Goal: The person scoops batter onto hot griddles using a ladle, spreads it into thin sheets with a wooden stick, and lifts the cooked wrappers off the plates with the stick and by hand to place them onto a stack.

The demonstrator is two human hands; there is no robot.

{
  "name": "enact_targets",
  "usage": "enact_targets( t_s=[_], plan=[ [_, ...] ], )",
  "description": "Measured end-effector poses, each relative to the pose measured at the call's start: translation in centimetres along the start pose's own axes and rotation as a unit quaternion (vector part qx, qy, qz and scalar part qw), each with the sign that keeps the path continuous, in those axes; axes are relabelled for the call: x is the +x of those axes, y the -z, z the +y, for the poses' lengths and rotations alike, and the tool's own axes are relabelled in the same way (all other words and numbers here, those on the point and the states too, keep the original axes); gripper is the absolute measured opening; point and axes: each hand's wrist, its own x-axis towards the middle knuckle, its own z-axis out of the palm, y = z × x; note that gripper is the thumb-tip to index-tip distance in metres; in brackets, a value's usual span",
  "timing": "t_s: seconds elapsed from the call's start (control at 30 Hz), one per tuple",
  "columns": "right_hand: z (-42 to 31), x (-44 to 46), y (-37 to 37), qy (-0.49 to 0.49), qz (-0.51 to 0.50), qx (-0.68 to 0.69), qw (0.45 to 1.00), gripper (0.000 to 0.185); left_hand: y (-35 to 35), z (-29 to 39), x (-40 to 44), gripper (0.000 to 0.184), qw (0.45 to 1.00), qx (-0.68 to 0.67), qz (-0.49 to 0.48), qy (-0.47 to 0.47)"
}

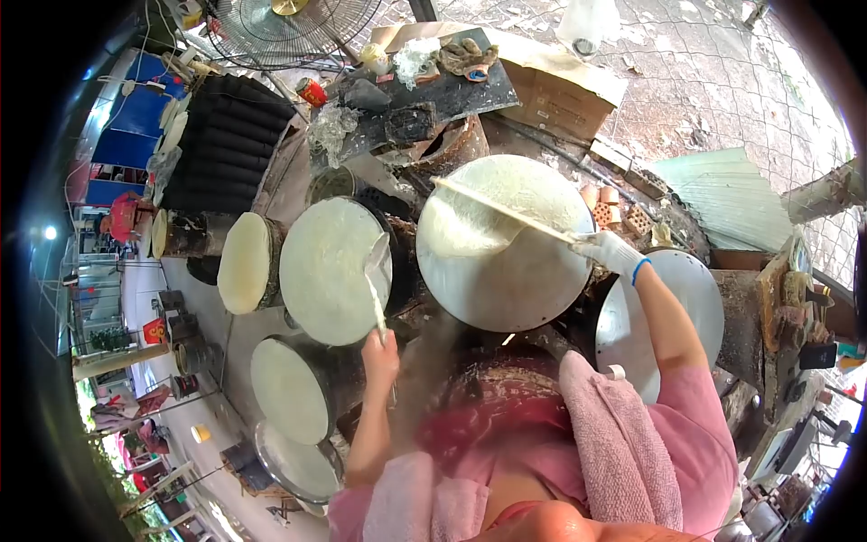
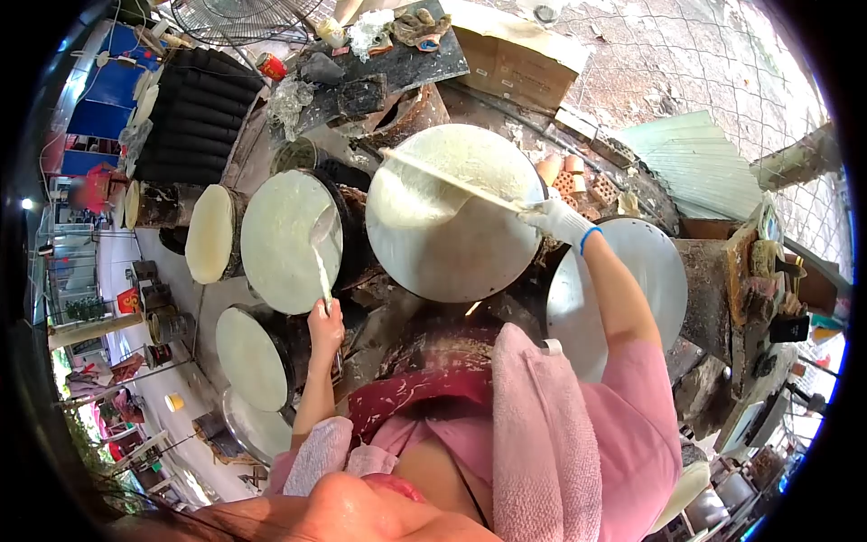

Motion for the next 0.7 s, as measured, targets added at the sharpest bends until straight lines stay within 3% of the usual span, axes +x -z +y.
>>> enact_targets(
  t_s=[0.07, 0.13, 0.2, 0.27, 0.3, 0.33, 0.4, 0.5, 0.63, 0.7],
  plan=[
    [-0.1, -0.6, -1.3, -0.031, -0.102, 0.026, 0.994, 0.039, -0.3, 1.8, 1.6, 0.028, 0.998, 0.053, 0.005, -0.029],
    [-3.6, -4.4, -1.8, -0.063, -0.118, 0.000, 0.991, 0.040, -0.5, 3.2, 3.3, 0.029, 0.996, 0.065, -0.010, -0.058],
    [0.3, -4.7, -1.4, 0.023, -0.090, -0.003, 0.996, 0.038, -1.5, 2.9, 5.5, 0.026, 0.989, 0.122, -0.039, -0.072],
    [1.0, -5.1, 0.1, -0.025, -0.033, 0.030, 0.999, 0.041, -2.1, 3.2, 6.6, 0.025, 0.978, 0.174, -0.069, -0.088],
    [4.3, -2.8, -0.4, 0.015, 0.047, 0.059, 0.997, 0.041, -2.3, 3.7, 7.0, 0.025, 0.972, 0.196, -0.081, -0.098],
    [2.5, -2.4, -0.5, 0.021, 0.096, 0.057, 0.994, 0.042, -2.5, 4.1, 7.2, 0.024, 0.965, 0.219, -0.094, -0.108],
    [-1.2, -2.4, -0.6, 0.055, 0.027, -0.005, 0.998, 0.043, -2.4, 4.1, 6.7, 0.022, 0.945, 0.281, -0.106, -0.133],
    [-2.2, -2.3, -2.9, -0.023, -0.113, 0.049, 0.992, 0.045, -0.4, 4.4, 4.1, 0.022, 0.909, 0.355, -0.138, -0.166],
    [-1.5, -7.0, -4.7, -0.071, -0.156, 0.063, 0.983, 0.042, 1.9, 2.4, -1.0, 0.024, 0.905, 0.344, -0.203, -0.150],
    [0.9, -10.3, -5.9, -0.099, -0.123, 0.142, 0.977, 0.047, 1.8, 0.9, -3.3, 0.025, 0.903, 0.326, -0.234, -0.152]
  ],
)
